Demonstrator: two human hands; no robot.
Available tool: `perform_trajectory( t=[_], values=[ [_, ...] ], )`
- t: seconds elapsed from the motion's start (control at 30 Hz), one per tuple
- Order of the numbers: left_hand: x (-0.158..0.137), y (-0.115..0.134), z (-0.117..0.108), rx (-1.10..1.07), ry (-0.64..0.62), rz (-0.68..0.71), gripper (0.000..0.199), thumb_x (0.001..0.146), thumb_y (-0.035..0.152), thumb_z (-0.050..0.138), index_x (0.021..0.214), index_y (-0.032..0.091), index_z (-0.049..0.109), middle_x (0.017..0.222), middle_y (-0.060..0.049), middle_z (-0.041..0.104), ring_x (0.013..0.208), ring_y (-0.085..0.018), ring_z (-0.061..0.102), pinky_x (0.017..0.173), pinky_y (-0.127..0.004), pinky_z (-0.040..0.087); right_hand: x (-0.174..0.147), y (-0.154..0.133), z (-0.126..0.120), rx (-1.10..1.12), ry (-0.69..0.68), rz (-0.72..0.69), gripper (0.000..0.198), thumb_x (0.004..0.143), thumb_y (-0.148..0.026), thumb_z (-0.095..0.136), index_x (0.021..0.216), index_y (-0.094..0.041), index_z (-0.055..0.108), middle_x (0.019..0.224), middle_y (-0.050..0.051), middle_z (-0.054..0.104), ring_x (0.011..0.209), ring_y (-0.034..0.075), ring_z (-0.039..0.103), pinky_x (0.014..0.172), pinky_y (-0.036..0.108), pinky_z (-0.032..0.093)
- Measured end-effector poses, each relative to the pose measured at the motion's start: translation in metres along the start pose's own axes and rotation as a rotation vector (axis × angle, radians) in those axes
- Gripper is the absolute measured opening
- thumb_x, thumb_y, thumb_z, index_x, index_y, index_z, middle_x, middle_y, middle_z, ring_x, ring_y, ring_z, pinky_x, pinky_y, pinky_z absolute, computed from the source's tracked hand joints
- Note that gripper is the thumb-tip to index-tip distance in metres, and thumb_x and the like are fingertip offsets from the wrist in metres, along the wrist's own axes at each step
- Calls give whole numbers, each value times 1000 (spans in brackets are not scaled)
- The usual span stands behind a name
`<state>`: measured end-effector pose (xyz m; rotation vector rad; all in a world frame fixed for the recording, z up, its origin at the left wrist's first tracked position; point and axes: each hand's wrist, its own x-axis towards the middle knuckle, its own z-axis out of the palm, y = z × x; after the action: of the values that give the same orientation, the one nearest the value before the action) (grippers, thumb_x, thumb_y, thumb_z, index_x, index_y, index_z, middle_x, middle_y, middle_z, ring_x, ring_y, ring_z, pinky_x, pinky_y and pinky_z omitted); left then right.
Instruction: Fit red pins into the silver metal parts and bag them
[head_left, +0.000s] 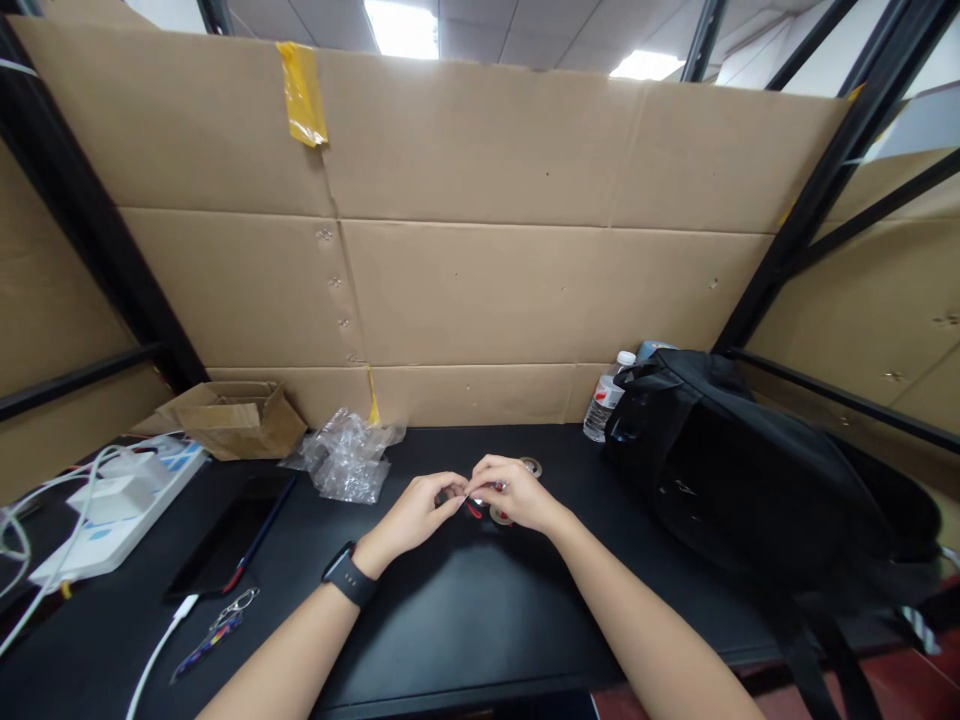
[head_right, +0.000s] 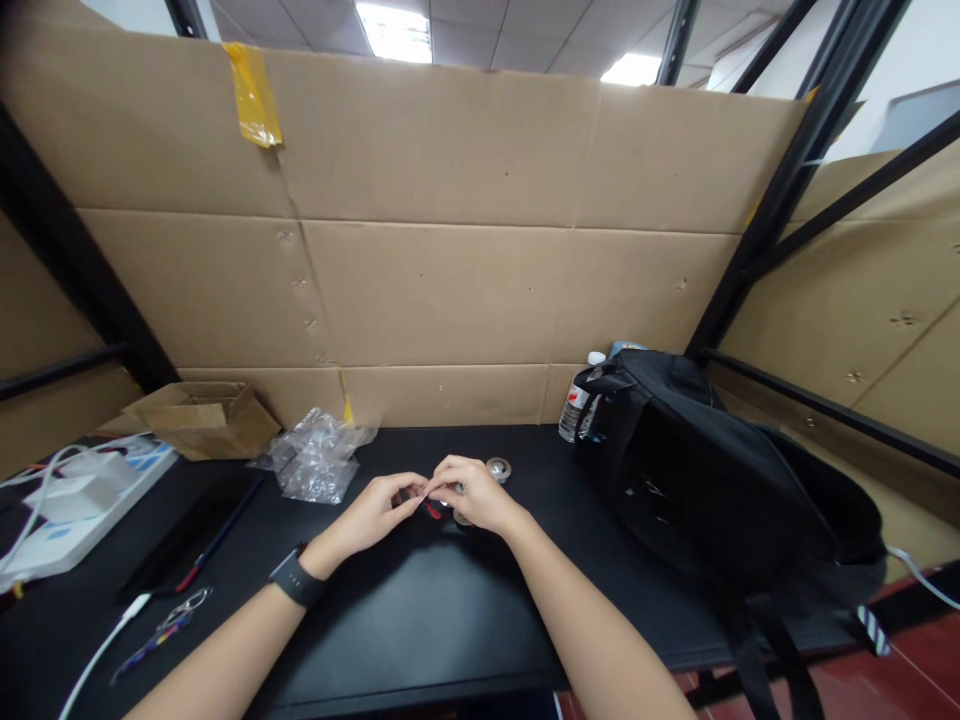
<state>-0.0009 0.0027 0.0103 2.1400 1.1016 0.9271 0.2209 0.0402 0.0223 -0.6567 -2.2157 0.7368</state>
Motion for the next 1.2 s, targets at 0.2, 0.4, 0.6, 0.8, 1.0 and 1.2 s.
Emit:
perform_trajectory(
  t=[0.2,0.4,0.6,0.8,1.0,1.2],
  values=[
    [2,-5,-2,-146,1,-44,27,98,38,54,96,17,70,88,-3,72,82,-17,64,78,-25,48,1,-7,10,88,67,53,24,96,-41,61,98,-23,75,97,6,65,89,19,65,80,32,53],
    [2,-1,-2,-443,-61,-76,32,92,46,65,101,16,68,96,-7,72,89,-19,66,83,-29,50,1,-14,14,251,114,96,26,95,-44,61,97,-21,73,98,5,61,89,18,65,83,32,55],
    [2,7,-6,-498,-33,-96,37,88,51,69,93,14,69,87,-6,71,81,-17,64,79,-28,50,3,-18,17,384,152,137,28,93,-47,64,98,-21,73,99,5,61,87,18,66,82,33,58],
    [7,-2,-1,-462,129,-40,33,91,48,66,94,15,67,89,-5,70,84,-18,65,81,-28,51,0,-20,19,329,104,91,45,88,-43,70,129,-26,64,129,10,57,96,18,67,88,35,58],
    [7,-3,6,-466,146,-80,24,91,39,66,94,16,66,90,-7,73,86,-20,69,82,-31,53,-2,-19,23,-28,167,-11,54,79,-27,78,131,-28,63,122,8,60,110,23,62,98,39,53],
    [0,3,-22,104,224,-25,16,95,31,57,91,20,67,86,-3,72,80,-18,67,78,-28,48,0,-7,7,-107,160,60,51,77,-31,81,126,-26,67,117,8,63,100,21,65,90,35,54]
  ],
)
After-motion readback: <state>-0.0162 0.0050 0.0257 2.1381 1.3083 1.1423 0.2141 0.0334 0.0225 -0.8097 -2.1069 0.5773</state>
